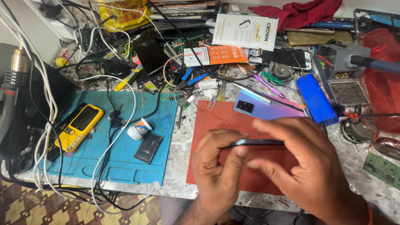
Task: The person holds a disassembled smartphone and uses a purple screwdriver to adjust internal components near the camera module. They repeatedly rotate the device to inspect different sides and continue working on the internal assembly.
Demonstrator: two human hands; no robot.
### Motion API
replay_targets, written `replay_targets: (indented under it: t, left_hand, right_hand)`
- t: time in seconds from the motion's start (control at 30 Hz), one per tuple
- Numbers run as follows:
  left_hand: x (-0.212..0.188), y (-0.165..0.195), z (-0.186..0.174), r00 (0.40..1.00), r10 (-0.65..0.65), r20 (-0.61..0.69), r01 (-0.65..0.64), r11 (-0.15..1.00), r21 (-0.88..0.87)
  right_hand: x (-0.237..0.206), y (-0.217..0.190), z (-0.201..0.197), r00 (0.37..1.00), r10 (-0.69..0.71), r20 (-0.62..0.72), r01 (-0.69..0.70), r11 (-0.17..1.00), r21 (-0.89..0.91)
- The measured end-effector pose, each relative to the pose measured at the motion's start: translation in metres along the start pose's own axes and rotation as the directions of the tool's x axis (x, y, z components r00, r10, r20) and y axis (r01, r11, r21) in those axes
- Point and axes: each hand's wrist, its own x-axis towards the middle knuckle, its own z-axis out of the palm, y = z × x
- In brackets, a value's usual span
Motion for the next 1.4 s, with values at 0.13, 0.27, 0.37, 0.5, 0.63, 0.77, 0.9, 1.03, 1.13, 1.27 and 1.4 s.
replay_targets:
  t: [0.13, 0.27, 0.37, 0.5, 0.63, 0.77, 0.9, 1.03, 1.13, 1.27, 1.4]
  left_hand:
    - [-0.009, -0.012, -0.003, 0.99, -0.14, 0.001, 0.138, 0.975, -0.173]
    - [-0.014, -0.021, -0.002, 0.954, -0.299, 0.035, 0.295, 0.903, -0.314]
    - [-0.014, -0.022, -0.005, 0.98, -0.195, 0.046, 0.201, 0.946, -0.254]
    - [-0.01, -0.019, -0.017, 0.987, -0.12, 0.111, 0.139, 0.973, -0.186]
    - [-0.004, -0.02, -0.025, 0.985, -0.089, 0.151, 0.092, 0.996, -0.01]
    - [-0.003, -0.021, -0.035, 0.976, -0.141, 0.164, 0.141, 0.99, 0.011]
    - [-0.002, -0.017, -0.04, 0.977, -0.091, 0.194, 0.071, 0.991, 0.11]
    - [0.003, -0.007, -0.041, 0.963, -0.083, 0.255, 0.026, 0.975, 0.22]
    - [0.005, 0.001, -0.037, 0.936, -0.158, 0.315, 0.061, 0.953, 0.297]
    - [0.009, 0.002, -0.034, 0.939, -0.11, 0.327, -0.005, 0.944, 0.33]
    - [0.009, 0.002, -0.033, 0.942, -0.096, 0.323, -0.019, 0.942, 0.335]
  right_hand:
    - [-0.008, 0.007, 0.002, 0.99, 0.14, -0.019, -0.14, 0.99, 0.006]
    - [-0.02, 0.019, 0.01, 0.979, 0.205, -0.001, -0.205, 0.979, -0.001]
    - [-0.024, 0.024, 0.014, 0.982, 0.189, 0.006, -0.189, 0.982, -0.011]
    - [-0.02, 0.022, 0.015, 0.989, 0.149, 0.025, -0.149, 0.989, 0.007]
    - [-0.019, 0.017, 0.011, 0.993, 0.114, 0.008, -0.114, 0.993, 0.038]
    - [-0.028, 0.023, 0.006, 0.988, 0.152, 0.01, -0.152, 0.988, 0.022]
    - [-0.041, 0.035, 0.012, 0.973, 0.227, 0.032, -0.228, 0.973, 0.02]
    - [-0.047, 0.04, 0.02, 0.991, 0.13, 0.034, -0.128, 0.99, -0.051]
    - [-0.048, 0.037, 0.02, 0.987, 0.149, 0.065, -0.151, 0.988, 0.018]
    - [-0.052, 0.036, 0.009, 0.969, 0.242, 0.044, -0.246, 0.959, 0.144]
    - [-0.058, 0.044, 0.003, 0.959, 0.281, 0.02, -0.282, 0.959, 0.013]
